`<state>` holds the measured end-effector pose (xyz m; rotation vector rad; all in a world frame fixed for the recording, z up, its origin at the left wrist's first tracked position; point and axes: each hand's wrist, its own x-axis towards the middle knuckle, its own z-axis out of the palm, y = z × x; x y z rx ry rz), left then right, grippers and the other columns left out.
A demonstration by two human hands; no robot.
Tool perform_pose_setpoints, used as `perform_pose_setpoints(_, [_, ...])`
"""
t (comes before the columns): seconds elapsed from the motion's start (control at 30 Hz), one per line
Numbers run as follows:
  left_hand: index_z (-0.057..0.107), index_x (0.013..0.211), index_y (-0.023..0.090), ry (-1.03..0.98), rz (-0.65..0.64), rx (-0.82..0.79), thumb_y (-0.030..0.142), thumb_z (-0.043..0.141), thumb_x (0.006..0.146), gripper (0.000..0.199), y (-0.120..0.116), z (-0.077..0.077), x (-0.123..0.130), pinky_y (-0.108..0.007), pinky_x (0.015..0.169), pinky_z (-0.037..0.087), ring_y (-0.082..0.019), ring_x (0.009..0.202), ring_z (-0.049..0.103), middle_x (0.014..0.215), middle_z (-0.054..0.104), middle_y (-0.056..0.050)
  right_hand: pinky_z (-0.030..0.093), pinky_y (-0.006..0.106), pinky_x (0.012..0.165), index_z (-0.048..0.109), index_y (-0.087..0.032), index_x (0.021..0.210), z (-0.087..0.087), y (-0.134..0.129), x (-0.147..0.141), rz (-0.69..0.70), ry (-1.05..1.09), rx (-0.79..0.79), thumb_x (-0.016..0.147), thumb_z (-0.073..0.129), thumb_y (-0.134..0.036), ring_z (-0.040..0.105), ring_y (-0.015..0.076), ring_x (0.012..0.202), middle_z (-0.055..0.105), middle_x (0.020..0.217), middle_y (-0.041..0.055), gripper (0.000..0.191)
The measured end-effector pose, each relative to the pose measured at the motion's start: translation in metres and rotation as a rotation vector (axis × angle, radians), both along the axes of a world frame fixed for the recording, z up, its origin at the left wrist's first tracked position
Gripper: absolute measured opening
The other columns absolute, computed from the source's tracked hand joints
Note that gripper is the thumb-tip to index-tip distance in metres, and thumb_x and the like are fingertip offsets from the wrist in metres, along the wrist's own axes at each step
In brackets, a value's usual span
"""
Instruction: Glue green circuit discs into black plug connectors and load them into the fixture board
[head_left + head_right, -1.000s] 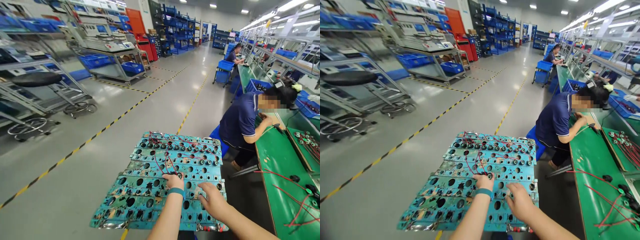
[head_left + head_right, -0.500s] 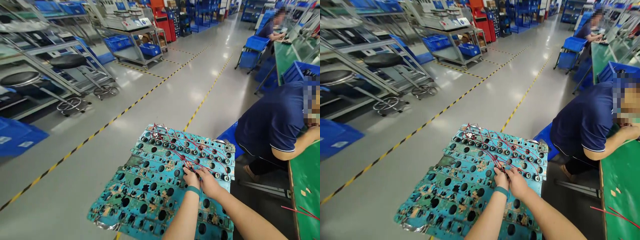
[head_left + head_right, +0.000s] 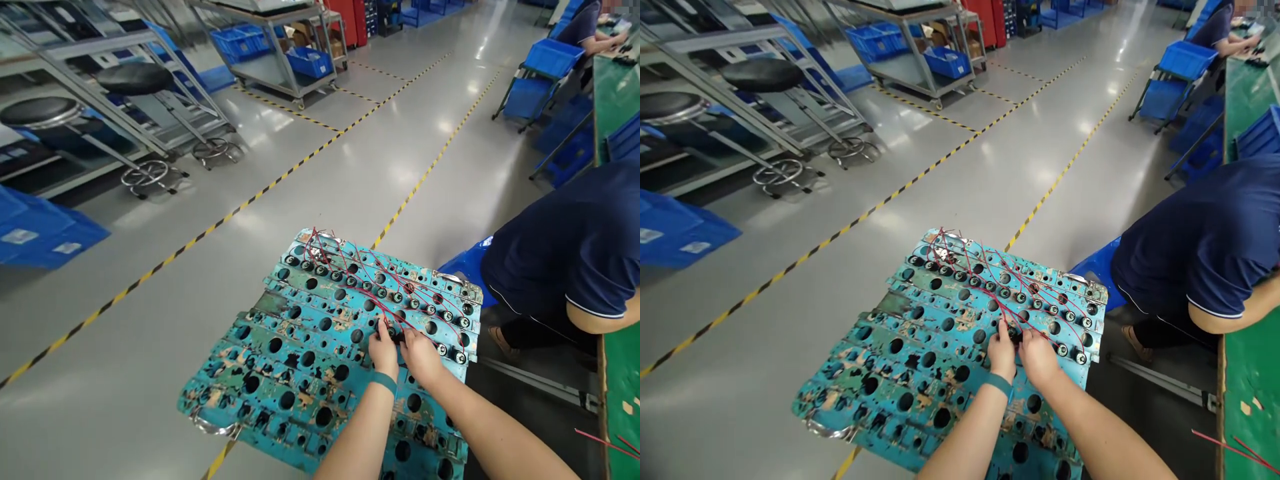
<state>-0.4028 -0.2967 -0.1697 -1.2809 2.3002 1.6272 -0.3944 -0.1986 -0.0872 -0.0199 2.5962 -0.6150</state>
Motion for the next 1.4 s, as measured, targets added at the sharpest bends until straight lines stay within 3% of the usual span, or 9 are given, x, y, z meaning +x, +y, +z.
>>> perform_pose_setpoints(0.2, [0.065, 0.113, 0.015, -0.086, -0.064, 0.035, 0.041, 0.062, 0.097, 0.031, -0.002, 0.006, -0.005, -0.039, 0.079, 0.059, -0.019, 0.088, 0.069, 0.106, 0.07, -0.007, 0.056, 0.04, 0.091, 0.064, -0.013, 0.119, 0.002, -0.002, 0.001, -0.026, 0.009, 0.129, 0.101, 0.058, -0.023, 0.07, 0.0212, 0.099, 0.071, 0.109, 0.0093, 0.021])
perform_pose_setpoints(0.4, [0.065, 0.113, 0.015, -0.092, -0.094, 0.061, 0.04, 0.062, 0.097, 0.03, -0.003, 0.011, 0.001, -0.039, 0.079, 0.059, -0.019, 0.089, 0.069, 0.106, 0.07, -0.007, 0.051, 0.03, 0.095, 0.058, -0.01, 0.135, -0.003, 0.005, 0.004, -0.016, 0.03, 0.208, 0.1, 0.051, -0.015, 0.068, 0.0236, 0.112, 0.068, 0.126, 0.0185, 0.036])
perform_pose_setpoints(0.63, [0.064, 0.116, 0.015, -0.031, -0.036, 0.113, 0.038, 0.062, 0.097, 0.03, -0.002, 0.005, 0.0, -0.039, 0.079, 0.059, -0.02, 0.09, 0.068, 0.109, 0.069, -0.007, 0.056, 0.035, 0.081, 0.062, -0.011, 0.121, -0.002, -0.003, 0.003, 0.004, 0.015, 0.299, 0.101, 0.054, -0.022, 0.073, 0.0229, 0.091, 0.071, 0.114, 0.0145, 0.025])
perform_pose_setpoints(0.77, [0.063, 0.119, 0.015, 0.026, 0.009, 0.169, 0.038, 0.063, 0.096, 0.031, -0.007, 0.004, 0.004, -0.039, 0.077, 0.06, -0.02, 0.09, 0.068, 0.112, 0.068, -0.008, 0.055, 0.033, 0.075, 0.064, -0.012, 0.106, 0.002, -0.006, 0.004, -0.015, 0.015, 0.341, 0.098, 0.054, -0.022, 0.073, 0.0251, 0.086, 0.071, 0.105, 0.0169, 0.017])
perform_pose_setpoints(1.07, [0.064, 0.108, 0.014, -0.013, 0.046, 0.356, 0.043, 0.058, 0.099, 0.032, -0.015, 0.006, 0.006, -0.027, 0.057, 0.055, -0.012, 0.063, 0.063, 0.086, 0.068, -0.002, 0.055, 0.034, 0.07, 0.064, -0.01, 0.102, 0.005, -0.011, -0.005, -0.071, 0.007, 0.366, 0.099, 0.055, -0.035, 0.074, 0.028, 0.084, 0.071, 0.098, 0.0185, 0.026])
perform_pose_setpoints(1.3, [0.063, 0.118, 0.016, 0.071, -0.003, 0.42, 0.038, 0.06, 0.099, 0.03, -0.026, 0.011, 0.004, -0.031, 0.066, 0.059, -0.015, 0.075, 0.067, 0.101, 0.069, -0.005, 0.055, 0.034, 0.068, 0.067, -0.009, 0.099, 0.014, -0.006, -0.001, -0.083, 0.026, 0.36, 0.103, 0.05, -0.041, 0.074, 0.0296, 0.08, 0.072, 0.092, 0.0203, 0.037])
perform_pose_setpoints(1.4, [0.063, 0.119, 0.017, 0.094, -0.025, 0.429, 0.035, 0.062, 0.098, 0.028, -0.031, 0.011, 0.004, -0.034, 0.071, 0.06, -0.017, 0.083, 0.068, 0.107, 0.069, -0.007, 0.055, 0.032, 0.078, 0.066, -0.012, 0.113, 0.022, -0.01, 0.003, -0.019, 0.068, 0.305, 0.106, 0.044, -0.035, 0.073, 0.0265, 0.091, 0.071, 0.106, 0.0184, 0.033])
